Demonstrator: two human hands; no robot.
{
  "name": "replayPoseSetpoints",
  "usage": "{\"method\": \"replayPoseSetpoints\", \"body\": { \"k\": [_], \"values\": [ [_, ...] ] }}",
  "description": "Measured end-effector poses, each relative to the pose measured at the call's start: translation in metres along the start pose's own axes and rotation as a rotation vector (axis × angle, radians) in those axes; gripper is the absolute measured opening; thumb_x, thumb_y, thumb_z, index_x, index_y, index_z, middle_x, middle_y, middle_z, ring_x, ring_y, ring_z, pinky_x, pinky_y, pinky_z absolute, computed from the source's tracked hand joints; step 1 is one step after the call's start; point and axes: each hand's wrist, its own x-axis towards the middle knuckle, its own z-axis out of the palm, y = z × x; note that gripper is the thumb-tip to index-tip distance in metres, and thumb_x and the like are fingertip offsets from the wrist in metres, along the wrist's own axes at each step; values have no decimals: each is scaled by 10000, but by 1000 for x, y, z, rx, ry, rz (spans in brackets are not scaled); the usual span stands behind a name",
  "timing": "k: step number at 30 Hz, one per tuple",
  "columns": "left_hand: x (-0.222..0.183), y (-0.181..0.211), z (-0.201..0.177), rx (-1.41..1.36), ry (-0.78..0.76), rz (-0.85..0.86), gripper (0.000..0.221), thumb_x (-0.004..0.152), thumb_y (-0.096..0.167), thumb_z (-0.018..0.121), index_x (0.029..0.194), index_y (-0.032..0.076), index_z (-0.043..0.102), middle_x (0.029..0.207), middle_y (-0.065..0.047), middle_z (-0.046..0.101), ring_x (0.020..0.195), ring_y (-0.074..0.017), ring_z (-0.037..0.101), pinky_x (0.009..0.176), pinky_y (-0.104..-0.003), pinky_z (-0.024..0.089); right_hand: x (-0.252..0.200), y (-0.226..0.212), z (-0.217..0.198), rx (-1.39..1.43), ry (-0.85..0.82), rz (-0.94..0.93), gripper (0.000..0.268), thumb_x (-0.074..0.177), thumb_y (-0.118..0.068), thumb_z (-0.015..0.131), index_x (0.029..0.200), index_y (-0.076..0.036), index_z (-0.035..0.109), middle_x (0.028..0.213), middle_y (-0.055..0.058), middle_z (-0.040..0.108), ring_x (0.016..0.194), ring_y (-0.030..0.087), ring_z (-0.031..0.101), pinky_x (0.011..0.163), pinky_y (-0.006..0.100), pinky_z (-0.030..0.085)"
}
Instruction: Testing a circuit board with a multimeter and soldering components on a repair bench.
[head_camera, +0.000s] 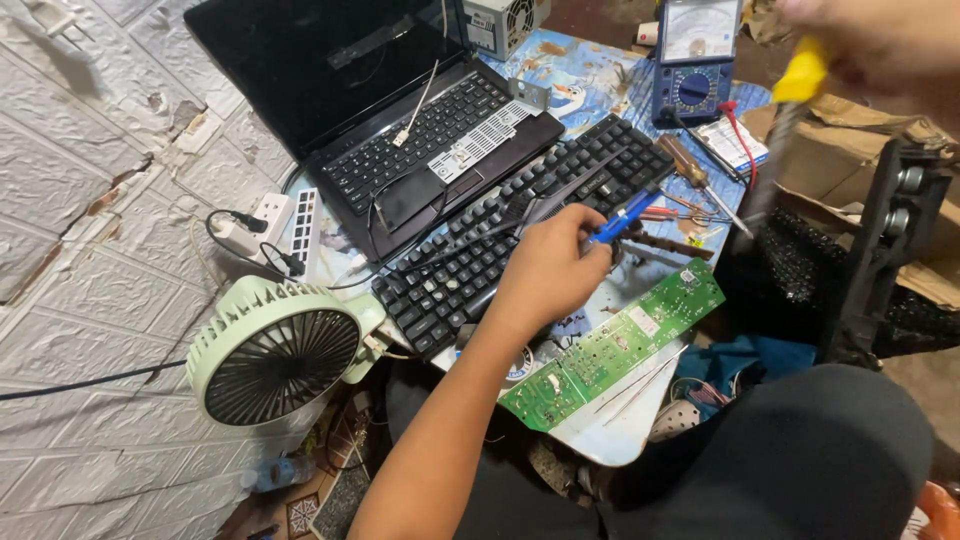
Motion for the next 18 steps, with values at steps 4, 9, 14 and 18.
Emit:
{"method": "replayPoseSetpoints", "body": {
  "k": [4, 9, 14, 18],
  "values": [
    [7, -24, 7, -117, 53, -6, 357, 996, 298, 703, 1331, 173, 704, 1008, 11, 724, 909, -205, 719, 821, -406, 518, -50, -29, 73, 175, 91, 205, 383, 1333, -386, 701, 1276, -7, 698, 870, 153, 634, 683, 233, 593, 543, 367, 475],
    [0, -27, -1, -93, 122, -32, 360, 1021, 185, 716, 1381, 176, 716, 1222, -40, 747, 1101, -229, 697, 934, -433, 543, -88, 5, 114, 790, -165, 141, 163, 1128, -229, 647, 991, -169, 582, 838, -14, 500, 659, 116, 490, 557, 241, 408],
    [-11, -35, -13, -163, 177, 8, 557, 978, 282, 708, 1513, 130, 738, 1465, -93, 788, 1310, -267, 764, 1073, -405, 567, -121, 56, 140, 1099, -143, 170, 340, 1037, -396, 681, 1251, -164, 809, 658, -4, 520, 548, 154, 504, 539, 311, 391],
    [-29, -24, -26, -211, 145, -141, 606, 1051, 425, 558, 1554, 126, 715, 1377, -56, 755, 1136, -221, 648, 960, -410, 510, -145, 73, 157, 1352, -107, 90, 327, 1057, -469, 703, 1209, -226, 863, 767, 96, 660, 628, 248, 586, 525, 355, 442]
  ]
}}
